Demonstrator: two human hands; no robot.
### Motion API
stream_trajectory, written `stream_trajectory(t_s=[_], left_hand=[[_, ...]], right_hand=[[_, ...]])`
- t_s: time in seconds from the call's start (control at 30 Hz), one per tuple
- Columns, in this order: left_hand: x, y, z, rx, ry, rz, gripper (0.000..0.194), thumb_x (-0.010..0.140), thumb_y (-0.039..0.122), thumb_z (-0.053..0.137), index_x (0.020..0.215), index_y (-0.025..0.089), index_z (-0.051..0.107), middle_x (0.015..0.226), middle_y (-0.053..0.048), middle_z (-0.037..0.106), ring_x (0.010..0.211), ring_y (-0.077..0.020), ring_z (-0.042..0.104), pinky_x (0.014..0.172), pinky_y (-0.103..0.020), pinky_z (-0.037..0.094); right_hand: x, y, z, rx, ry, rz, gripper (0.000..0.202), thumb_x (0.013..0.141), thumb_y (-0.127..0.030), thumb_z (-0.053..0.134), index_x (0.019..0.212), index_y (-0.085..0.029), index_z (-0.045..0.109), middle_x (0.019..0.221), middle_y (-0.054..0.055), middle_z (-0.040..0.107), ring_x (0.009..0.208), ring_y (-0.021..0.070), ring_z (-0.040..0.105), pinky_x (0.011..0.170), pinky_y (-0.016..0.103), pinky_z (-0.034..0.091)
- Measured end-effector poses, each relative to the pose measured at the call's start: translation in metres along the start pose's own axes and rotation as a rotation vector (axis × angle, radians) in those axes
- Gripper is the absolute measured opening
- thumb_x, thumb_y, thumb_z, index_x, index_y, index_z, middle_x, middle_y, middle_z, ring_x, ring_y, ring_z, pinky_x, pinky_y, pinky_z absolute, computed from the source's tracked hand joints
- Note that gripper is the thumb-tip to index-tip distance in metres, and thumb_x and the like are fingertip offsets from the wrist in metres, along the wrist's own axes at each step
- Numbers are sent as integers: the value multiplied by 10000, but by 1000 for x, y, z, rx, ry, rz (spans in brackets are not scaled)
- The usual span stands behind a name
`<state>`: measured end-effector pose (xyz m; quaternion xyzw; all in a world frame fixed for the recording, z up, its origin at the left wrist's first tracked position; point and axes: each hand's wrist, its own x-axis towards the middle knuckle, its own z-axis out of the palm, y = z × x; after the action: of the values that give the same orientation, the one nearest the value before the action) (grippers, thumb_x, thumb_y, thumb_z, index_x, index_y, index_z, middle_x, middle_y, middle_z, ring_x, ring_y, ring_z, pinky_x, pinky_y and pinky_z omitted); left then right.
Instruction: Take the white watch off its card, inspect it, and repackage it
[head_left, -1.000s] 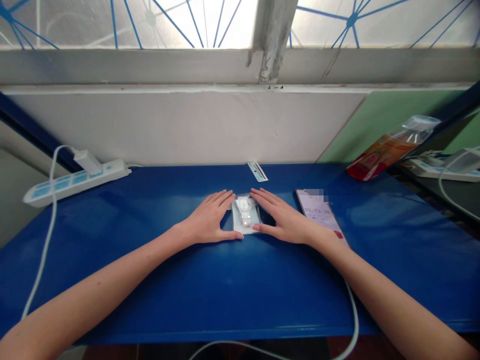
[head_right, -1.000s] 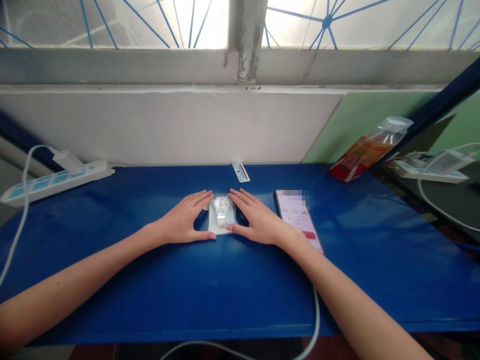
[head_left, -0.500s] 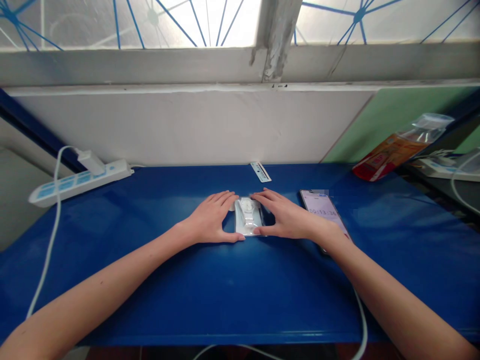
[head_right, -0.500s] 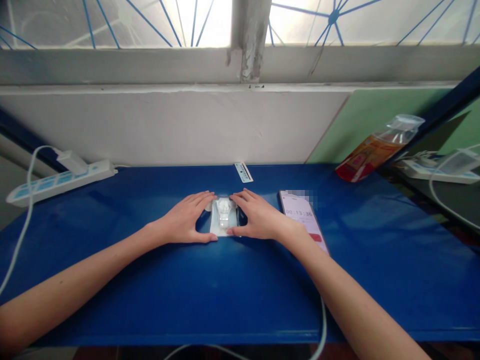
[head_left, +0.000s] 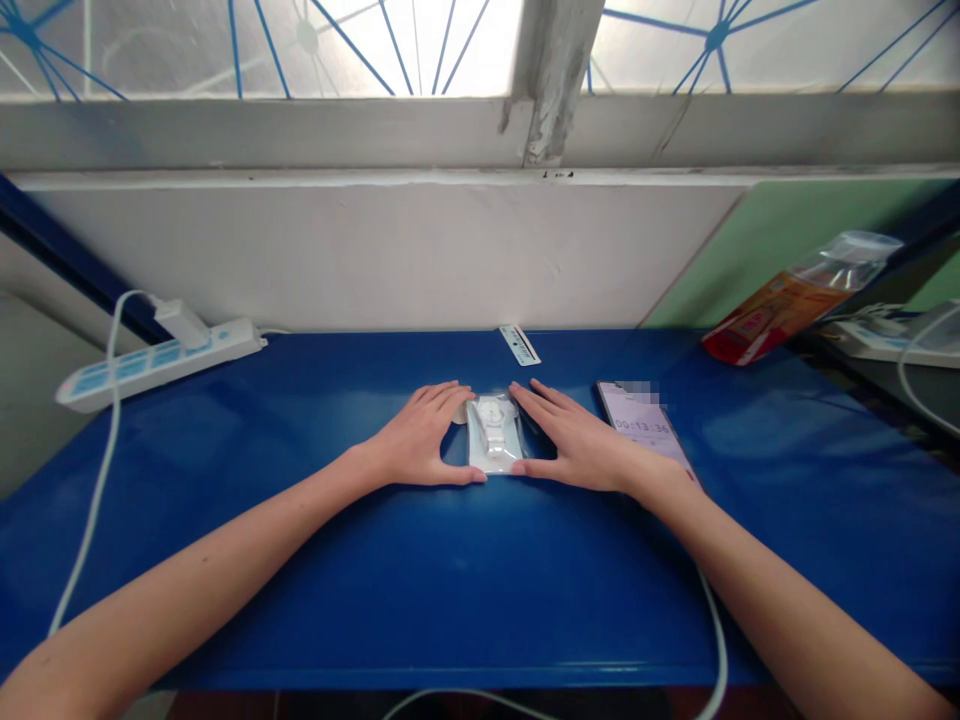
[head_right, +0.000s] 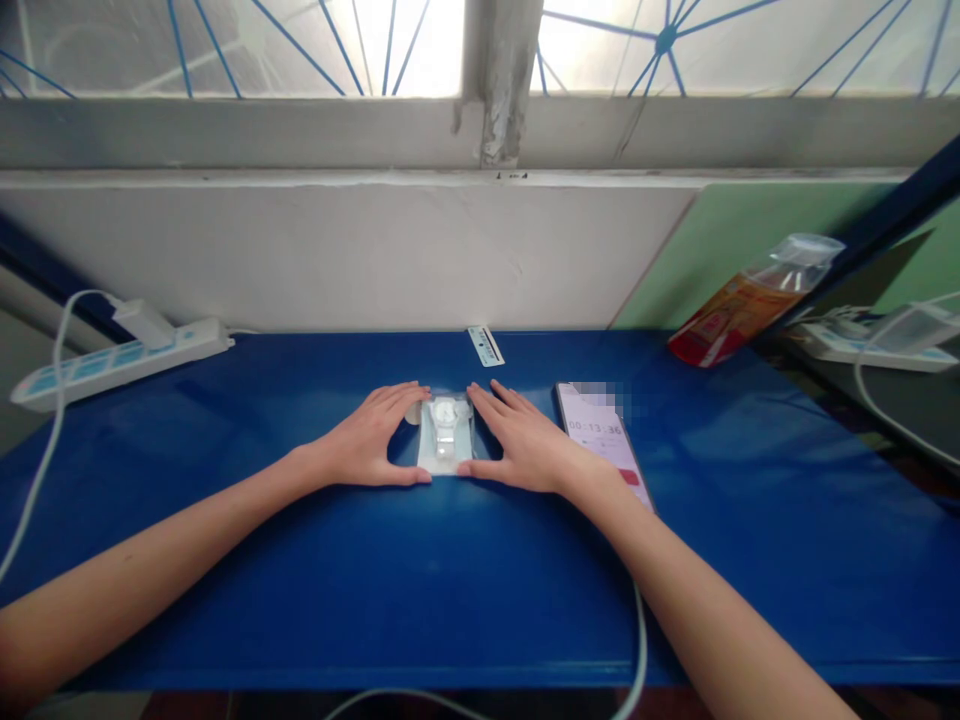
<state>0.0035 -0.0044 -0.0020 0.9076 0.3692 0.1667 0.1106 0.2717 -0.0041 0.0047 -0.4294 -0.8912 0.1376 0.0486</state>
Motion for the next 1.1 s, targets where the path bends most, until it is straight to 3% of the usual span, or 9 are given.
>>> stream_trajectory(t_s=[0.17,0.4,0.63,0.83,0.97,1.1], left_hand=[[0,0,1,18,-29,-15,1052,692,753,639,1454,97,329,1490,-220,395,1404,-360,333,1167,-544,183],[0,-1,1,18,-36,-22,1055,671,792,624,1422,93,381,1476,-214,417,1401,-354,340,1166,-536,200],[0,-1,0,27,-42,-20,1067,675,795,616,1441,97,358,1483,-218,407,1403,-358,338,1163,-537,205],[0,-1,0,31,-61,-25,1099,685,787,613,1475,87,307,1504,-225,372,1415,-361,314,1172,-531,186],[-1,-1,-1,31,-54,-3,1034,753,707,608,1498,87,249,1531,-223,324,1429,-350,287,1176,-529,179],[-3,-3,-1,24,-50,17,809,850,476,577,1492,103,255,1537,-204,319,1433,-326,283,1175,-540,187]], right_hand=[[-1,3,-5,8,-28,-12,1121,725,-774,571,1536,-83,226,1588,195,194,1463,366,154,1171,513,235],[-1,7,-5,26,12,-53,1074,730,-742,601,1545,-153,225,1588,171,217,1454,376,188,1154,547,258],[0,5,-5,7,-14,-32,1131,724,-776,571,1543,-90,200,1588,198,190,1462,358,169,1169,511,237],[-1,7,-5,29,0,-49,1087,727,-752,593,1546,-143,216,1591,173,205,1460,363,178,1160,538,245],[-2,7,-12,39,25,-44,905,821,-666,560,1493,-102,338,1548,202,324,1431,347,288,1142,499,307],[-2,7,-18,9,147,-6,474,910,-518,521,1147,-121,628,1366,205,531,1257,325,524,1043,459,434]])
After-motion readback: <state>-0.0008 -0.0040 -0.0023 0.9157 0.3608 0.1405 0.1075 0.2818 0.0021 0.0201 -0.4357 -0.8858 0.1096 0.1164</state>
